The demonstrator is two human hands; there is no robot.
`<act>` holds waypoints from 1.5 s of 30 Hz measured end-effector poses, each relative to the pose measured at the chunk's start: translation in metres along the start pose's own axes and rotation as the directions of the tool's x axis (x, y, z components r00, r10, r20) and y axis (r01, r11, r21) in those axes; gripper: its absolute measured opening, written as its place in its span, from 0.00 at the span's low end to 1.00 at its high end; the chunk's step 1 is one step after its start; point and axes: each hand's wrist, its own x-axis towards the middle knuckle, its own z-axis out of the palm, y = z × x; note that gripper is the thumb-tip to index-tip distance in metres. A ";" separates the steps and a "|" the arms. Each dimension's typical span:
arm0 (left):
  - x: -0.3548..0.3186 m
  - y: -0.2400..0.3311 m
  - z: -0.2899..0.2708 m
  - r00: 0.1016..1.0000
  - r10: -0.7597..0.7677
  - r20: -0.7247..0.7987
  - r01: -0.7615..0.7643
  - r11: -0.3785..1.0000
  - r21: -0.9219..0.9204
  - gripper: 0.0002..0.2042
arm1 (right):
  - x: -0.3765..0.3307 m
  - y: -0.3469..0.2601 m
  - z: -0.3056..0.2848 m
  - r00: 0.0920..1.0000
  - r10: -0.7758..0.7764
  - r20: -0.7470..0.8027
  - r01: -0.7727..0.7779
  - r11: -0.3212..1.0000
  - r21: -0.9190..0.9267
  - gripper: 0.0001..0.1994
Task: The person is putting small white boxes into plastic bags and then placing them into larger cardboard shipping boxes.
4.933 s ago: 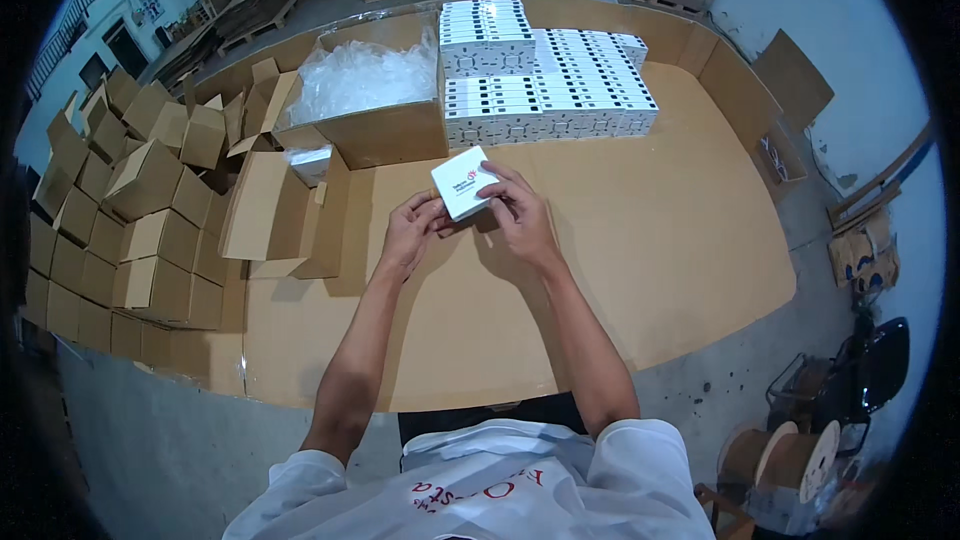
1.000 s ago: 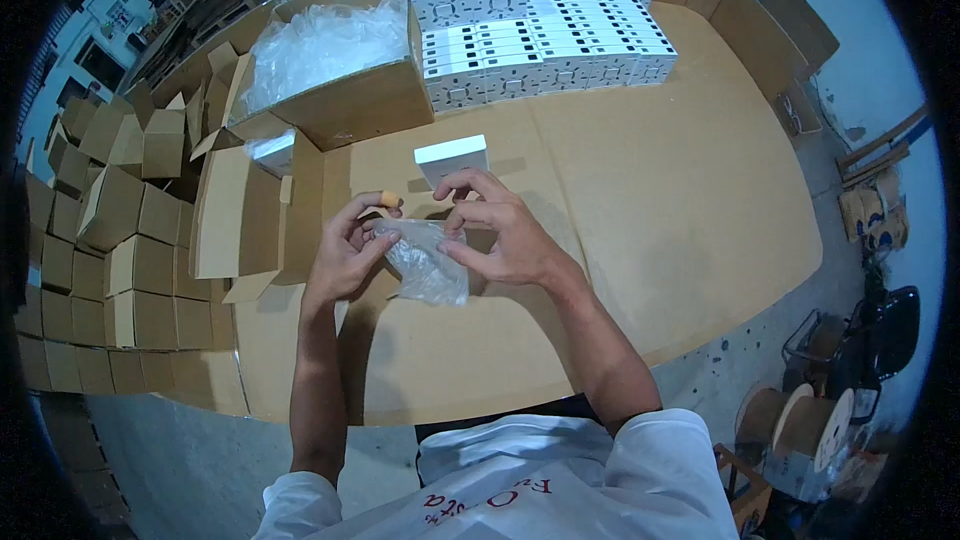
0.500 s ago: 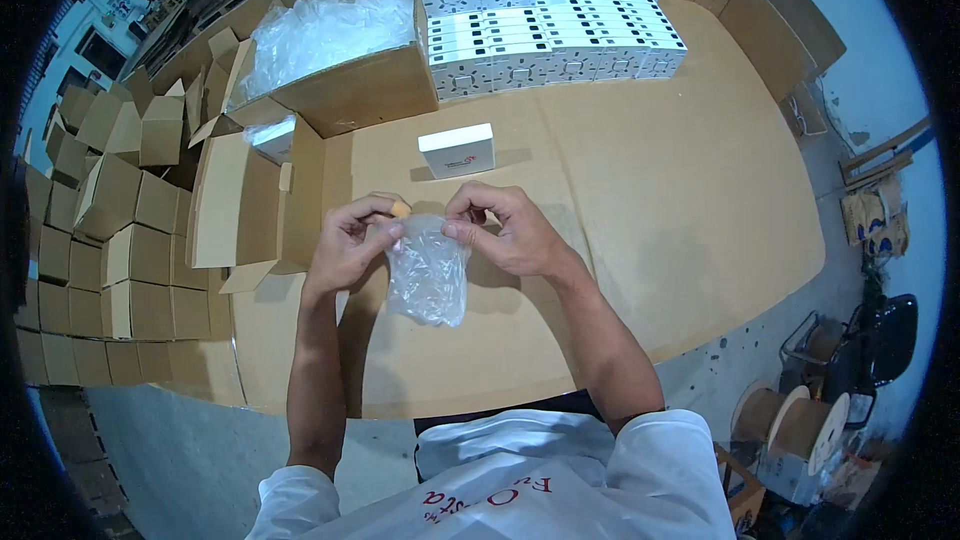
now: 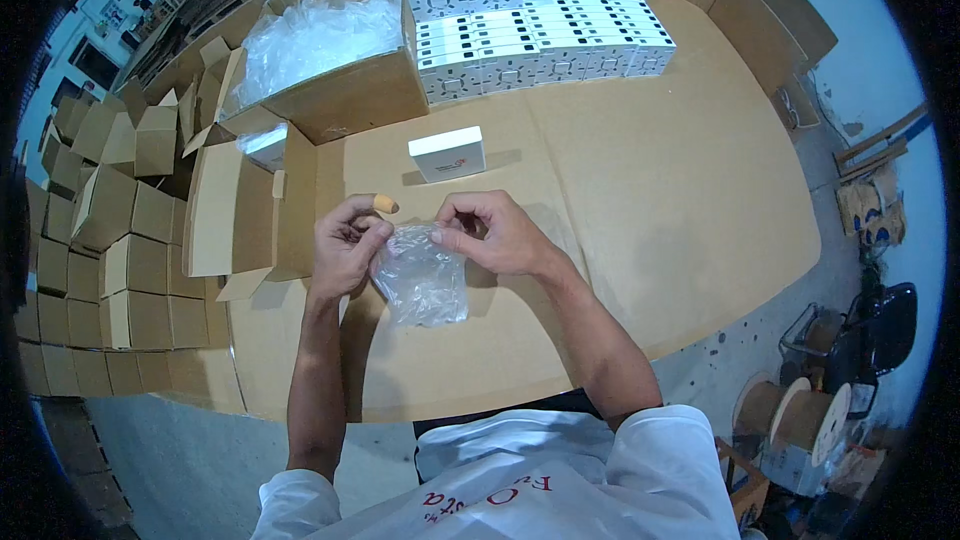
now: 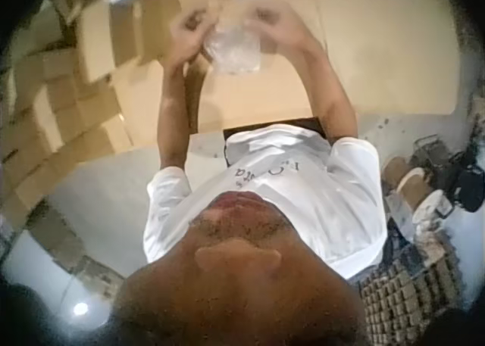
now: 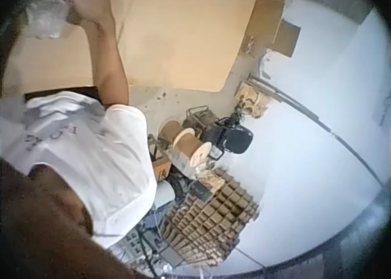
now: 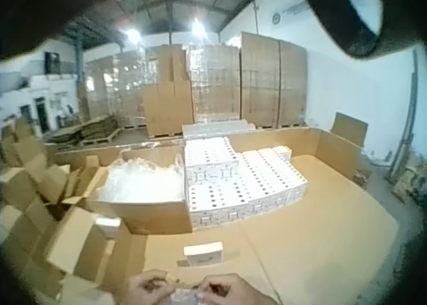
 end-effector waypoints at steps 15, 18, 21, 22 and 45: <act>-0.012 0.006 0.006 0.993 -0.102 0.061 0.112 0.977 -0.182 0.36 | 0.011 -0.043 -0.014 0.958 -0.285 0.038 0.286 0.932 -0.224 0.03; -0.012 0.004 0.002 0.984 -0.142 0.103 0.157 0.975 -0.157 0.30 | 0.018 -0.055 -0.004 0.954 -0.295 0.051 0.295 0.899 -0.322 0.03; -0.014 0.001 -0.003 0.996 -0.094 -0.010 0.089 0.969 -0.228 0.26 | 0.032 -0.076 0.010 0.874 -0.487 0.003 0.442 0.790 -0.426 0.06; -0.012 0.002 -0.005 0.995 -0.086 -0.039 0.075 0.971 -0.226 0.25 | 0.036 -0.077 0.009 0.871 -0.490 0.006 0.446 0.788 -0.424 0.06; 0.001 -0.013 -0.008 0.994 -0.053 -0.093 0.045 0.995 -0.090 0.23 | 0.042 -0.022 -0.025 0.788 -0.171 -0.592 0.308 0.941 0.139 0.14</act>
